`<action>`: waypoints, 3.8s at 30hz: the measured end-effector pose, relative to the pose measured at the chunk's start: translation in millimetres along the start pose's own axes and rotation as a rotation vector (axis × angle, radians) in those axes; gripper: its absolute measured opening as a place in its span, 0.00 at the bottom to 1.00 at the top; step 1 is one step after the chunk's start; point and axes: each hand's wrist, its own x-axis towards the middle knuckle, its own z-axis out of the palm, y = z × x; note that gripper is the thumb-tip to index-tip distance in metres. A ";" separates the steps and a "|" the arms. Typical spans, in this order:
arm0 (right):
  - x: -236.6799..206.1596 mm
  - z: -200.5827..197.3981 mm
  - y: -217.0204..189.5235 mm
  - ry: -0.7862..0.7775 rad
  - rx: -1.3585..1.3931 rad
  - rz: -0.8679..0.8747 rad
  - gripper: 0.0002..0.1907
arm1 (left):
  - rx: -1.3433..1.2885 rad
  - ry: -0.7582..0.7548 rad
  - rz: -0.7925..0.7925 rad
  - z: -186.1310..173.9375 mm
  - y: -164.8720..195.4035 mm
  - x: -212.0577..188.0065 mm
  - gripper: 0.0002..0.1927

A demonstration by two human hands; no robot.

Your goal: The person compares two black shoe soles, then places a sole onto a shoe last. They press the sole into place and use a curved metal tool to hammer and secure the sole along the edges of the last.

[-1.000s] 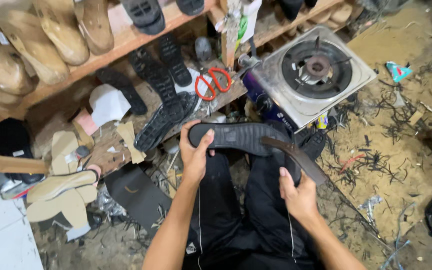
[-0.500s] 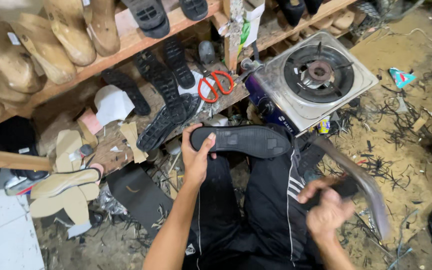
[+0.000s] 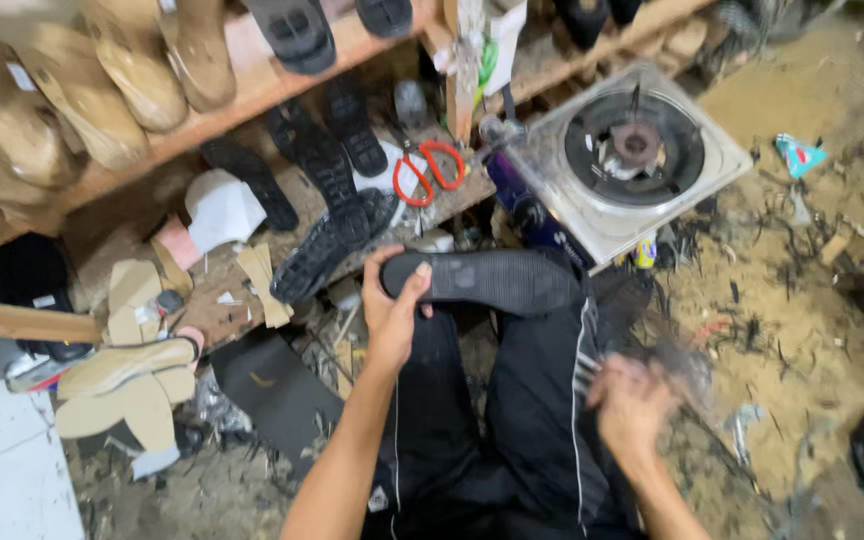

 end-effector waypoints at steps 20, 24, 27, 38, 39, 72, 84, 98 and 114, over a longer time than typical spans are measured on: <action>-1.0 30.3 -0.5 -0.140 0.571 -0.518 0.11 | 0.023 0.035 0.003 2.0 7.6 -24.2 0.25; 6.9 46.8 -9.5 -0.191 -0.311 -0.058 0.09 | 0.062 0.064 0.023 5.3 11.0 -21.9 0.24; 0.5 38.6 -13.7 -0.221 -0.260 -0.093 0.08 | 0.057 0.078 -0.001 5.7 10.9 -24.7 0.24; -1.7 75.9 -26.4 -0.464 -0.317 -0.537 0.13 | -0.077 0.063 0.112 7.1 8.1 -22.8 0.17; -6.5 71.7 -32.7 -0.459 -0.272 -0.432 0.10 | -0.020 0.103 0.118 7.3 7.5 -23.1 0.18; -18.5 120.2 -34.2 -0.454 0.872 -0.796 0.21 | 0.349 0.359 0.371 10.8 -17.3 -15.4 0.34; -18.9 122.5 -12.0 -0.476 0.637 -0.680 0.15 | 0.307 0.377 0.287 11.4 -17.8 -6.8 0.36; -16.0 -48.9 76.8 -0.676 -0.504 -0.955 0.19 | -0.716 -0.130 0.085 -10.8 -6.0 -32.7 0.29; 3.2 33.4 -21.3 -0.314 -0.664 -0.780 0.44 | -0.528 -0.365 0.232 15.4 17.1 -44.3 0.34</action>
